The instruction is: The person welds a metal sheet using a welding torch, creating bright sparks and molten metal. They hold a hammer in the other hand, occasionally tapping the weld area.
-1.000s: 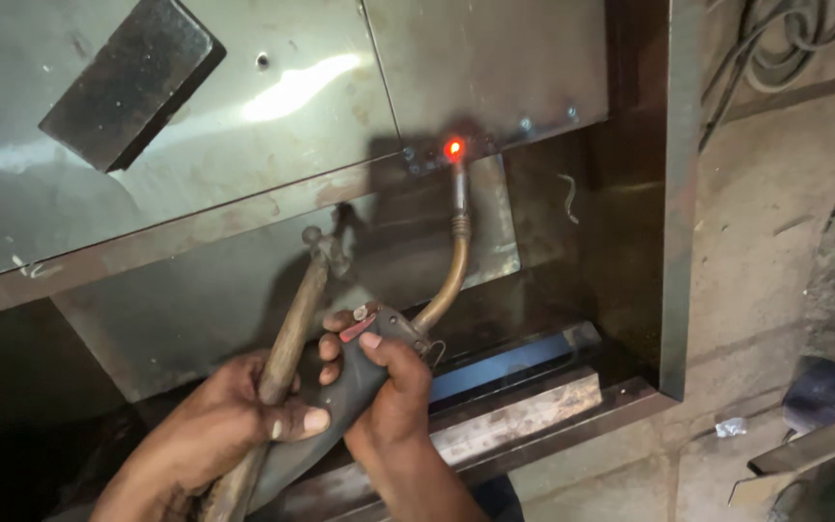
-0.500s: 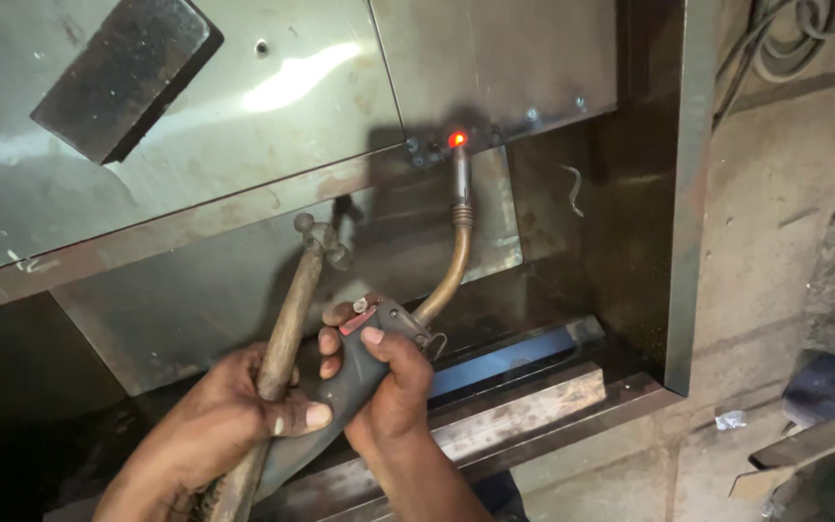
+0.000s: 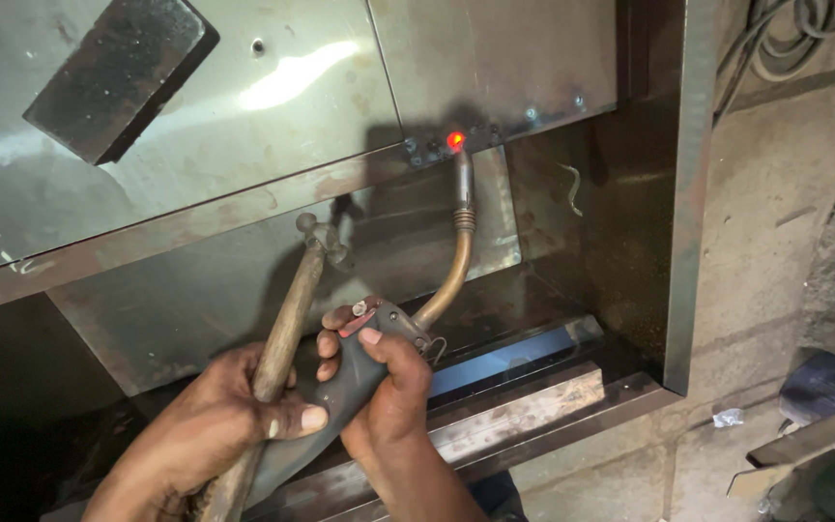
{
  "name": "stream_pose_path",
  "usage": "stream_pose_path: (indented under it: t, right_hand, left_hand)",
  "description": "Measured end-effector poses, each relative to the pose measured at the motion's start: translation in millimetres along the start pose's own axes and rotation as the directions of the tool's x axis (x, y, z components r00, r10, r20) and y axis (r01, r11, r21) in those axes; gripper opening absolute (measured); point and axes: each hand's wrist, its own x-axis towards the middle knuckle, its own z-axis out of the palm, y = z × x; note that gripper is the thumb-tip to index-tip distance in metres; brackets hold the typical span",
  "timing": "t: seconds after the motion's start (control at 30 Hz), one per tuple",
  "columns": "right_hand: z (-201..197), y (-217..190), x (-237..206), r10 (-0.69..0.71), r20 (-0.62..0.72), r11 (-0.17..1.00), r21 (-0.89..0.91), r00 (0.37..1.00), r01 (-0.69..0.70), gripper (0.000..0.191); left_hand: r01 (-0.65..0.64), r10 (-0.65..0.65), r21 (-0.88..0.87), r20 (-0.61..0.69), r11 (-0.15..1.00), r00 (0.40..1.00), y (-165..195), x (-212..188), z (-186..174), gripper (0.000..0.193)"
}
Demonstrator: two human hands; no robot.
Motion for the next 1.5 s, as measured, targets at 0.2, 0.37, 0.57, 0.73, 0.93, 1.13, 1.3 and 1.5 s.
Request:
stream_pose_path:
  t: [0.2,0.37,0.57,0.73,0.93,1.13,1.3,1.5]
  right_hand:
    - [-2,0,0,-0.009,0.03,1.0,-0.006,0.999,0.01,0.03]
    - [-2,0,1,-0.007,0.047,1.0,-0.001,0.999,0.007,0.03]
    - [0,0,2,0.003,0.002,1.0,0.002,1.0,-0.003,0.028]
    - [4,1,2,0.013,-0.026,1.0,0.012,1.0,-0.013,0.027]
    - [17,-2,1,0.033,-0.026,0.997,0.064,0.999,-0.031,0.022]
    - [25,-9,-4,0.059,-0.105,0.998,0.037,0.993,-0.056,0.022]
    - [18,-3,0,0.012,-0.033,0.999,0.044,0.999,-0.011,0.028]
    - [6,2,0,-0.014,0.01,0.999,0.051,1.0,0.013,0.031]
  left_hand:
    - [-0.037,0.037,-0.011,-0.026,0.999,0.999,-9,2,0,0.044]
    - [-0.042,0.041,-0.003,-0.039,0.999,0.998,-8,1,1,0.043]
    - [0.016,-0.016,-0.004,-0.04,1.0,0.999,-1,1,1,0.048]
    - [0.022,-0.023,-0.03,-0.026,0.999,0.999,2,0,-1,0.055]
    - [0.001,0.0,0.032,-0.011,0.999,1.0,21,-8,-6,0.057]
    - [0.309,-0.263,0.289,-0.186,0.906,0.947,40,-18,-8,0.066]
    - [-0.004,0.007,-0.056,0.058,0.998,0.998,28,-11,-2,0.056]
    - [-0.063,0.07,-0.091,0.082,0.994,0.994,14,-6,-2,0.052]
